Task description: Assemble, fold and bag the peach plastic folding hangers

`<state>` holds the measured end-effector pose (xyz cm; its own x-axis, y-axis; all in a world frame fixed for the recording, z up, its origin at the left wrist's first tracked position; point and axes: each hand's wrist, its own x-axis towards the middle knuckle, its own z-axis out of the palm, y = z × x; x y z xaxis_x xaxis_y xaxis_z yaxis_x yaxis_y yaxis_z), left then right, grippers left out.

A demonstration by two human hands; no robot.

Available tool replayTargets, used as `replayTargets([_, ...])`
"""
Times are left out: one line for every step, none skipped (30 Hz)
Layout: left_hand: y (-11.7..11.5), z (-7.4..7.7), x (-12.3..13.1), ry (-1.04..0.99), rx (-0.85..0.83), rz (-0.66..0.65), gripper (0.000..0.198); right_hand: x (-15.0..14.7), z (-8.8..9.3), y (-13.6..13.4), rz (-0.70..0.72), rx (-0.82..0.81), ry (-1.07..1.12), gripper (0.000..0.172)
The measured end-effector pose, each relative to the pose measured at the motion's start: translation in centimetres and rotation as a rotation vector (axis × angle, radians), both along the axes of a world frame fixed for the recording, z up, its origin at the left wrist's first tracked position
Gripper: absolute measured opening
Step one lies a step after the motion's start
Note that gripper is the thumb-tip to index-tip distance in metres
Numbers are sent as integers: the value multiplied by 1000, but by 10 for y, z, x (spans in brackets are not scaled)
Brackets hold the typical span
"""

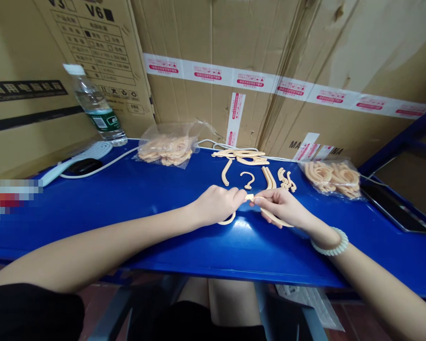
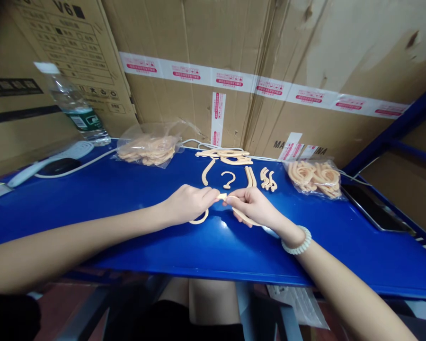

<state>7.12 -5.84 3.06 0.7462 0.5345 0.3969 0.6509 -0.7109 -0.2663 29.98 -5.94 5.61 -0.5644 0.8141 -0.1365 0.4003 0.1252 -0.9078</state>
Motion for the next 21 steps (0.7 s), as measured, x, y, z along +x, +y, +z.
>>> replayTargets([0, 1, 0, 5, 3, 1, 20, -1, 0, -1, -7, 29, -17, 45])
replayTargets([0, 2, 0, 9, 4, 2, 20, -1, -1, -3, -14, 56, -31, 45])
replayTargets([0, 2, 0, 12, 2, 3, 21, -2, -1, -4, -19, 80, -43, 46])
replayTargets([-1, 3, 0, 15, -3, 5, 22, -3, -1, -5, -25, 102, -54, 46])
replayTargets([-1, 3, 0, 18, -11, 9, 23, -3, -2, -6, -31, 125, -66, 46])
replayTargets([-1, 3, 0, 18, -23, 13, 24, -4, -2, -7, -36, 150, -79, 46])
replayTargets([-1, 4, 0, 16, -41, 18, 24, -4, -2, -8, -40, 181, -96, 46])
replayTargets([-1, 4, 1, 11, -69, 26, 24, -5, -2, -9, -43, 227, -117, 46])
replayTargets([-1, 3, 2, 1, -106, 42, 24, -5, -2, -11, -46, 297, -141, 45])
replayTargets([-1, 3, 2, -10, -153, 63, 23, -6, -2, -12, -51, 391, -163, 43])
replayTargets([-1, 3, 3, -23, -203, 86, 22, -7, -1, -13, -58, 489, -182, 41])
replayTargets([0, 3, 4, -40, -250, 110, 22, -8, -1, -15, -65, 570, -196, 39])
replayTargets([0, 3, 5, -63, -292, 134, 23, -9, 0, -16, -71, 615, -200, 38])
replayTargets([0, 4, 6, -91, -327, 157, 24, -9, 0, -17, -77, 617, -191, 38])
replayTargets([1, 4, 6, -126, -356, 179, 26, -9, 0, -17, -81, 580, -173, 38])
replayTargets([1, 4, 6, -166, -388, 198, 28, -9, 0, -16, -84, 521, -149, 39])
replayTargets([2, 4, 6, -213, -422, 217, 31, -8, -1, -14, -91, 465, -120, 39])
replayTargets([3, 3, 5, -264, -461, 231, 32, -7, -2, -12, -103, 419, -92, 40])
replayTargets([4, 3, 5, -324, -503, 236, 33, -6, -4, -9, -116, 380, -69, 41])
replayTargets([6, 2, 4, -394, -545, 231, 33, -5, -5, -6, -133, 347, -49, 42])
replayTargets([7, 1, 3, -474, -586, 218, 33, -3, -6, -3, -150, 319, -32, 43])
